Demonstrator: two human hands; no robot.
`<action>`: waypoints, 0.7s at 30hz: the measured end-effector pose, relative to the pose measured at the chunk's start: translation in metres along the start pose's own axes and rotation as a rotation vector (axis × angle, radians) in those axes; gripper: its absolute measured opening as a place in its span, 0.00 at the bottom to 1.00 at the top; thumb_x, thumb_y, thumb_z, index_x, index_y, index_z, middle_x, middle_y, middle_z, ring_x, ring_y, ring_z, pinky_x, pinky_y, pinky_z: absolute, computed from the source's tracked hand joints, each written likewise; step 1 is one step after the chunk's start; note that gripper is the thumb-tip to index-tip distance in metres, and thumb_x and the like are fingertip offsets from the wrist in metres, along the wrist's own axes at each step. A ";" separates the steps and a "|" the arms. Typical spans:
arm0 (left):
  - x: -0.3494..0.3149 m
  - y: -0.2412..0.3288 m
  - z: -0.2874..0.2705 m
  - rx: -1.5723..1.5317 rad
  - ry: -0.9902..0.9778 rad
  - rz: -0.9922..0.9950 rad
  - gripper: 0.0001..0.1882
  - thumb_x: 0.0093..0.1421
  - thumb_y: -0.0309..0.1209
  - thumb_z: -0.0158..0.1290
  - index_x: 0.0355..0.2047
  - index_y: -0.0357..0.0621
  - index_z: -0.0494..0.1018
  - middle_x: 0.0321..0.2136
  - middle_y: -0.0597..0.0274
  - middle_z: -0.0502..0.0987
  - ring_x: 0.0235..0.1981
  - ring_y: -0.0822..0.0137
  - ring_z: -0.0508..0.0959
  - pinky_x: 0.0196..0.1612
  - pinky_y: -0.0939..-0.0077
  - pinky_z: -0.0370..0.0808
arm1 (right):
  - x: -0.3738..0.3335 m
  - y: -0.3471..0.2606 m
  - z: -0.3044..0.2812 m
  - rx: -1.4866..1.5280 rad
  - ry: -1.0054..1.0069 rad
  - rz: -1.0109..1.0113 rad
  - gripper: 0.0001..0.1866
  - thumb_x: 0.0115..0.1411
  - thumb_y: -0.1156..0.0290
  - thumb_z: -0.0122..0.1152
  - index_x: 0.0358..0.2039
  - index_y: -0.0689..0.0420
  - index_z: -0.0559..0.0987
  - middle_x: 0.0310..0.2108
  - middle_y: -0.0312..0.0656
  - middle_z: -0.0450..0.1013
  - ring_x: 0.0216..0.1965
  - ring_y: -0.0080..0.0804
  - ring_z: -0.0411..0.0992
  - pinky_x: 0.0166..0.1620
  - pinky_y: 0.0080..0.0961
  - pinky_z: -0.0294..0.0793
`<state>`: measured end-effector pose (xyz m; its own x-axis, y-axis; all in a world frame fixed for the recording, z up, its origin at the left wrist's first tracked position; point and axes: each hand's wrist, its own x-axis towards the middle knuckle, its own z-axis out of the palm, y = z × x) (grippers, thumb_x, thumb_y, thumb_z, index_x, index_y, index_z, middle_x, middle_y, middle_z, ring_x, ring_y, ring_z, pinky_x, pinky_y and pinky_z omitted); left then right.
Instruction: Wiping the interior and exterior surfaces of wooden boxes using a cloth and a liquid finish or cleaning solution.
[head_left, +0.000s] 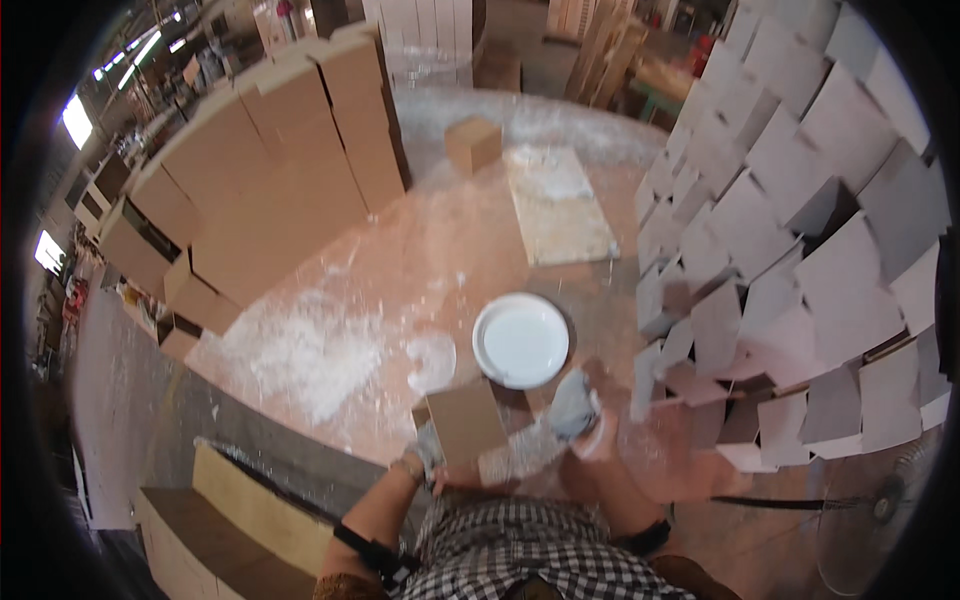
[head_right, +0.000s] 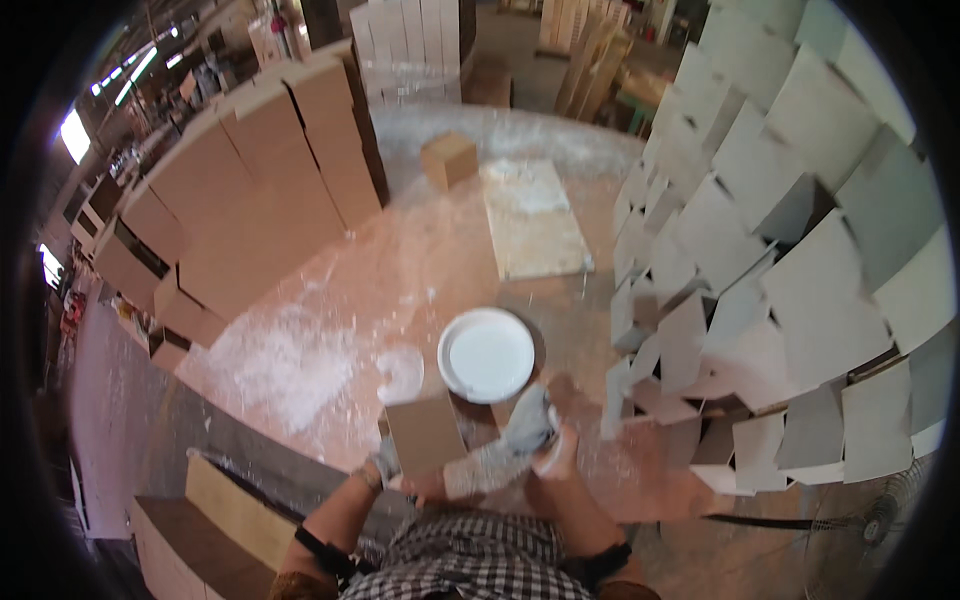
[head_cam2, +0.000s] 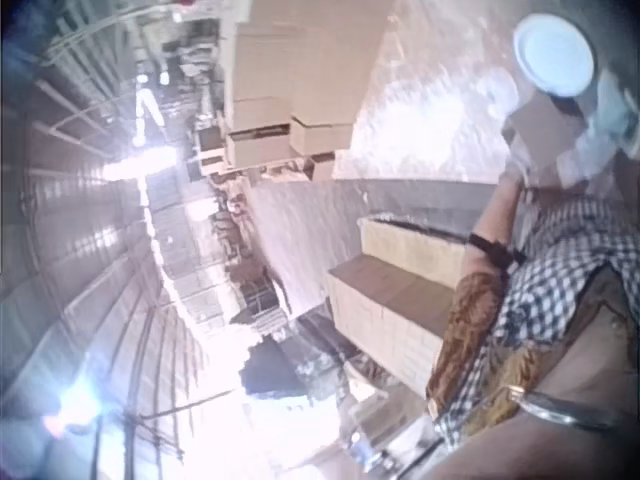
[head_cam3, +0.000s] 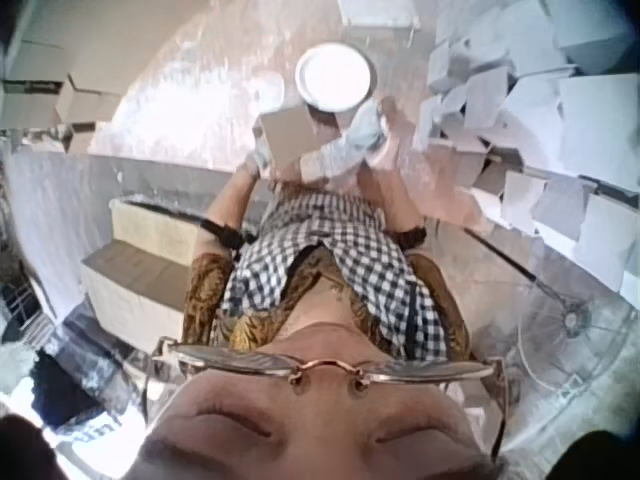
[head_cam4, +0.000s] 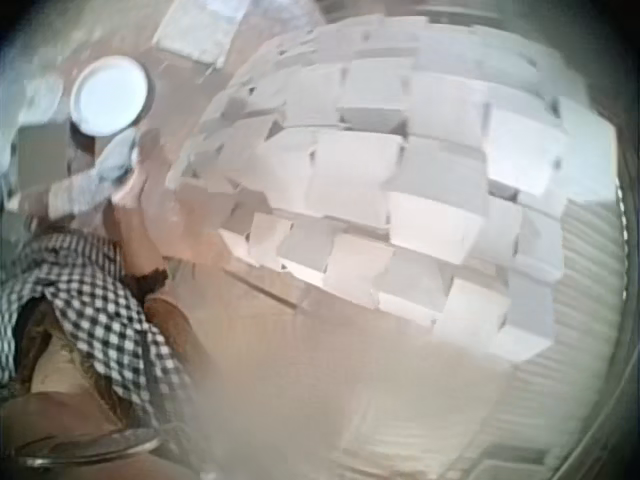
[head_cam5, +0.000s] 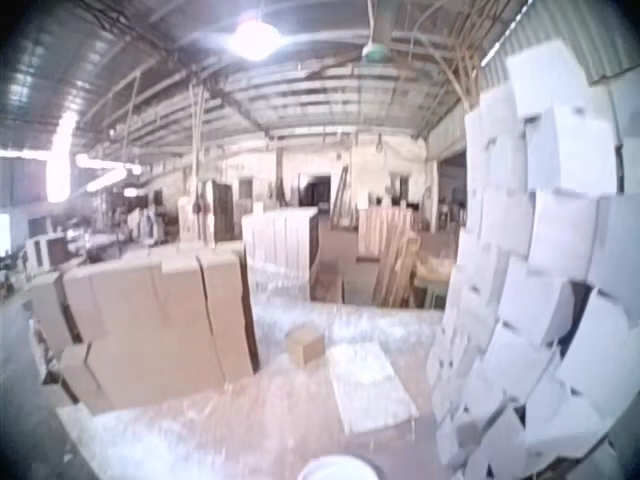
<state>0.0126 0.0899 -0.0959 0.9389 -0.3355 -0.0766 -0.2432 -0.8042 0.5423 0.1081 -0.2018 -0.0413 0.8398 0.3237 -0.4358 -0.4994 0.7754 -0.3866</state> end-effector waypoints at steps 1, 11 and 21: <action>0.001 0.002 -0.003 -0.007 0.003 -0.013 0.27 0.59 0.42 0.44 0.56 0.45 0.60 0.55 0.55 0.62 0.57 0.57 0.62 0.58 0.66 0.58 | -0.001 -0.005 0.017 -0.030 0.107 -0.029 0.21 0.57 0.56 0.50 0.47 0.55 0.70 0.41 0.40 0.71 0.41 0.37 0.70 0.43 0.39 0.70; -0.002 0.001 -0.002 0.070 -0.039 -0.048 0.27 0.59 0.41 0.46 0.57 0.46 0.58 0.56 0.58 0.61 0.57 0.59 0.61 0.58 0.66 0.57 | 0.052 -0.002 0.046 -0.695 0.055 -0.108 0.15 0.48 0.70 0.56 0.37 0.62 0.76 0.30 0.38 0.74 0.31 0.29 0.73 0.36 0.25 0.73; -0.008 -0.015 0.025 -0.093 -0.057 -0.148 0.28 0.59 0.41 0.46 0.57 0.45 0.57 0.56 0.59 0.62 0.56 0.60 0.62 0.57 0.66 0.59 | 0.097 0.008 0.096 -2.154 -0.166 -0.512 0.15 0.40 0.71 0.54 0.30 0.63 0.78 0.32 0.57 0.73 0.34 0.51 0.73 0.40 0.42 0.71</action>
<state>0.0029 0.0923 -0.1241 0.9469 -0.2465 -0.2066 -0.0776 -0.7986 0.5969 0.2066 -0.1124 -0.0087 0.8832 0.4681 -0.0285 0.3911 -0.7687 -0.5061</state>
